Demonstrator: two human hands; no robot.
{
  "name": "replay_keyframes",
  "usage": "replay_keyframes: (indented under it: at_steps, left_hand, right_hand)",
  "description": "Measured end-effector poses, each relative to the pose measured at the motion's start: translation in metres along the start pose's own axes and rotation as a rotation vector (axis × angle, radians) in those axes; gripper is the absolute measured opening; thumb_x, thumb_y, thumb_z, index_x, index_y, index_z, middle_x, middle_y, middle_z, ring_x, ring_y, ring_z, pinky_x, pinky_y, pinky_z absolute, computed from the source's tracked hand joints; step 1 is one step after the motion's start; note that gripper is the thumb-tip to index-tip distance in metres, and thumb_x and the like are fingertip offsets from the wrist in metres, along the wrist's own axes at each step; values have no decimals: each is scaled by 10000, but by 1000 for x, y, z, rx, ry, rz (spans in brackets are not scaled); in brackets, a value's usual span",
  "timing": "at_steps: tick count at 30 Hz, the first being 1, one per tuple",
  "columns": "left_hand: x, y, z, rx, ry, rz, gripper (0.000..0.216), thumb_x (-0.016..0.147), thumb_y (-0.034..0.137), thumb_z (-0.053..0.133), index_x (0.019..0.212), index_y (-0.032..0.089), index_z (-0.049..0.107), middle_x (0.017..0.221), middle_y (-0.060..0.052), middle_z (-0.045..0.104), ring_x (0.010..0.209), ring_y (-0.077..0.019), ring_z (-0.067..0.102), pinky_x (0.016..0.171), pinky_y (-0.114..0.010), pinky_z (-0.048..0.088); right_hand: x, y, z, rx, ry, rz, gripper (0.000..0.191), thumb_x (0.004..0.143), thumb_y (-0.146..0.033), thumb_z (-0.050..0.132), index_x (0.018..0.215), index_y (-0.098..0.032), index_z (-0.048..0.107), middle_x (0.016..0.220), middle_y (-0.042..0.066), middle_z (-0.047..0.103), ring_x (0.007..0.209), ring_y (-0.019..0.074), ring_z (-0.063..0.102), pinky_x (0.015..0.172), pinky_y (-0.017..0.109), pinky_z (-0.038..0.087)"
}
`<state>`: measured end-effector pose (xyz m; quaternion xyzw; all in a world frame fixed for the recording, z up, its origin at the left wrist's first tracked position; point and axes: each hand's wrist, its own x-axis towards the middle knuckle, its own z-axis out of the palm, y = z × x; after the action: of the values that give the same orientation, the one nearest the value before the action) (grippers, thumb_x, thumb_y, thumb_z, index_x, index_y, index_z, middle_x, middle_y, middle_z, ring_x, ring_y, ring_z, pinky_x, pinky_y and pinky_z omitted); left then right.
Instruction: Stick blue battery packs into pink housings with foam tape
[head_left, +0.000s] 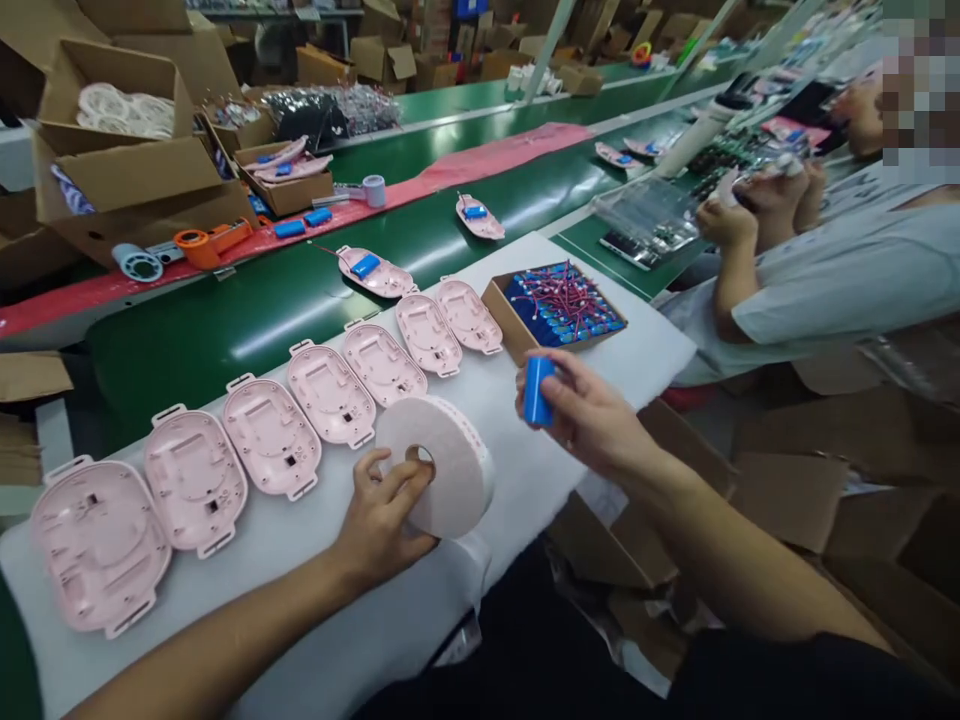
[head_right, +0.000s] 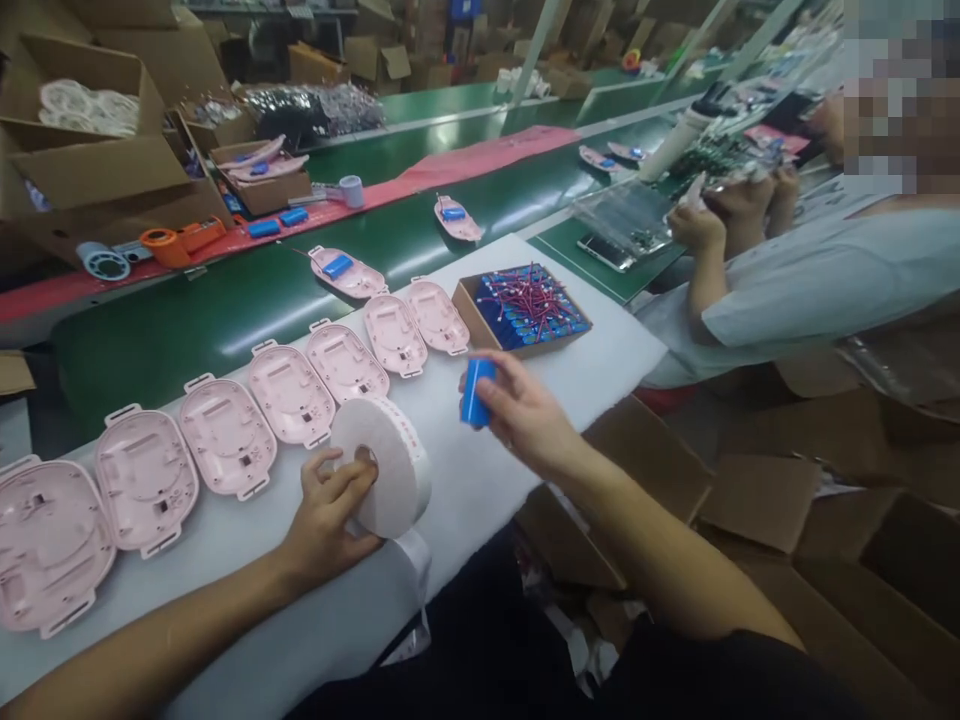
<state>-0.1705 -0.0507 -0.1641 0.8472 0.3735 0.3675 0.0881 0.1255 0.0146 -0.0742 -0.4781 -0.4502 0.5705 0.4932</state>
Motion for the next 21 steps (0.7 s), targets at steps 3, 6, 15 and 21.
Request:
replay_keyframes:
  at_steps: [3, 6, 15, 21]
  left_hand:
    - [4, 1, -2, 41, -19, 43, 544, 754, 243, 790, 1277, 172, 658, 1122, -88, 774, 1156, -309, 561, 1013, -445, 441]
    - [4, 1, -3, 89, -20, 85, 497, 790, 232, 784, 1273, 177, 676, 1139, -64, 785, 1178, -297, 555, 1062, -445, 423]
    - [-2, -2, -2, 172, -111, 119, 466, 869, 208, 750, 1331, 205, 684, 1242, -20, 779, 1184, -287, 574, 1087, -458, 411]
    - [-7, -1, -1, 257, -143, 157, 501, 892, 217, 724, 1387, 266, 668, 1282, -15, 759, 1207, -301, 565, 1024, -454, 455]
  right_hand:
    - [-40, 13, 15, -27, -49, 112, 587, 770, -592, 899, 1189, -280, 633, 992, 41, 670, 841, 202, 664, 700, 323, 579]
    - [-62, 17, 10, -140, -87, 143, 546, 814, -536, 885, 1214, -268, 627, 1068, 74, 693, 923, 231, 690, 761, 361, 610]
    - [-84, 7, -2, -599, -470, 210, 725, 1004, -392, 655, 1631, -262, 313, 1598, 172, 509, 1471, 333, 503, 1220, 556, 420]
    - [-72, 1, 11, -735, -609, 143, 822, 1003, -334, 632, 1701, -240, 208, 1639, 148, 465, 1464, 340, 503, 1215, 482, 429]
